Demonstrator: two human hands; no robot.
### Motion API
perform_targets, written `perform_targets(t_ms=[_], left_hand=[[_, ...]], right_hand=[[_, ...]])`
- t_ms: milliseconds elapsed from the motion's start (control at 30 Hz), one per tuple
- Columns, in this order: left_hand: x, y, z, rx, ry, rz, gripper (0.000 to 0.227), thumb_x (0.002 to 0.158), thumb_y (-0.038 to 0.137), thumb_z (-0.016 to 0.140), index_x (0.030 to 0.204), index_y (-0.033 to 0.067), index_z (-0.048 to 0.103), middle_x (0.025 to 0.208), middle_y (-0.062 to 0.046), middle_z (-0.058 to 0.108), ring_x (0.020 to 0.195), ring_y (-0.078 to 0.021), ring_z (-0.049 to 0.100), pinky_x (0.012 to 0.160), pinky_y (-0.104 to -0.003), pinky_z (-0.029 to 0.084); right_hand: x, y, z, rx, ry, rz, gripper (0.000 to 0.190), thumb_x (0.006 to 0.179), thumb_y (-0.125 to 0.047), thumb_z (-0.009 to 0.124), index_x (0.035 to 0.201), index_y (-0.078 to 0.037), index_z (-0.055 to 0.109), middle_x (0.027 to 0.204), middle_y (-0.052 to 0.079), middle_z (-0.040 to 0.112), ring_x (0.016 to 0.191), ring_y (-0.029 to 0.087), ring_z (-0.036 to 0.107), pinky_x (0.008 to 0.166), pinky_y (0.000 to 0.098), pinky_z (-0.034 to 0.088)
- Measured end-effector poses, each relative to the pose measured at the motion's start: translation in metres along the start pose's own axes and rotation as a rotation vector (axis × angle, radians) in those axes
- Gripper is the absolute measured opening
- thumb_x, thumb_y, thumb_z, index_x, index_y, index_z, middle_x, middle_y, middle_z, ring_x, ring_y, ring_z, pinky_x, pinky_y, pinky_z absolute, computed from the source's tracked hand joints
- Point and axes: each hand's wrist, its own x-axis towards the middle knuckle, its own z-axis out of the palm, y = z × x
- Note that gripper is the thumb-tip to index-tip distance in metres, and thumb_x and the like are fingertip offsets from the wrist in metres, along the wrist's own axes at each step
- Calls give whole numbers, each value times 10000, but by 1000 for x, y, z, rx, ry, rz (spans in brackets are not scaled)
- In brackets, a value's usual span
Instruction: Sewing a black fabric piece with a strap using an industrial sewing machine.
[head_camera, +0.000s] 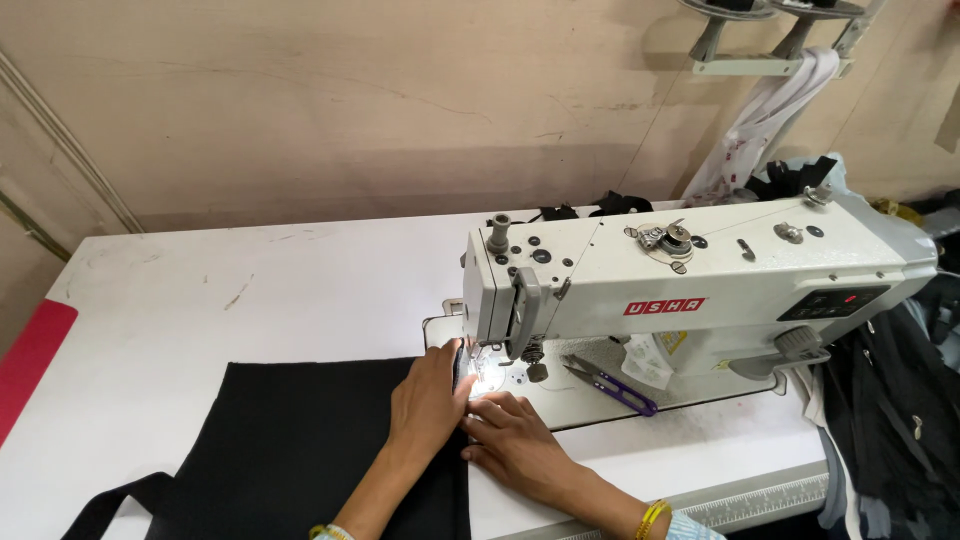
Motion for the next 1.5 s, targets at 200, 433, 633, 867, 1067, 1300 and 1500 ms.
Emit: perform_targets(t_ms=[200,433,633,867,1067,1300,1500], left_hand=[[2,-23,25,-70,178,76,300,928,100,588,1227,76,614,1042,-109,676,978,-300,671,748,-434,551],[7,-31,32,23,178,139,198,889,159,666,1063,76,709,1047,-50,660,998,-292,601,866,-422,500],[8,-27,13,-3,-26,28,324,832,224,699,1138,122,722,1216,-17,627,1153,-273,534,954,-456,435],[-9,-27,18,-56,-6,76,433,827,223,688,1247,145,619,1262,-32,617,1188,-293,524,1002,-457,404],[-3,-47,35,-120,28,77,381,950,90,531,1324,134,584,1242,-56,654,1166,-301,560,996,-475,420],[-5,-28,27,-9,113,142,370,897,101,622,1266,97,586,1113,-100,628,1039,-316,557,890,-468,452],[-9,-17,16,-13,156,129,373,872,10,605,1242,62,609,1015,-129,600,932,-316,575,847,-442,486]], right_hand=[[-2,2,2,22,88,-83,487,957,-279,710,1370,-42,607,1342,79,578,1276,278,470,1004,445,391],[-3,7,5,33,99,-75,473,919,-271,735,1322,-51,625,1364,67,583,1293,269,468,999,438,396],[-4,6,0,0,65,-69,404,927,-277,733,1255,-55,652,1345,51,591,1290,271,467,1003,473,385],[-8,10,-7,47,47,-131,275,921,-274,736,1109,-81,679,1406,111,529,1405,345,362,1073,501,339],[-3,13,-9,86,0,-113,273,910,-285,753,1007,-55,644,1566,182,416,1487,381,276,1112,515,301],[-3,13,-8,117,-29,-80,274,905,-289,745,992,-50,643,1574,174,428,1478,372,284,1108,507,298],[-3,11,-10,135,-24,-75,249,903,-274,738,1005,-63,657,1567,167,450,1472,371,289,1125,494,279]])
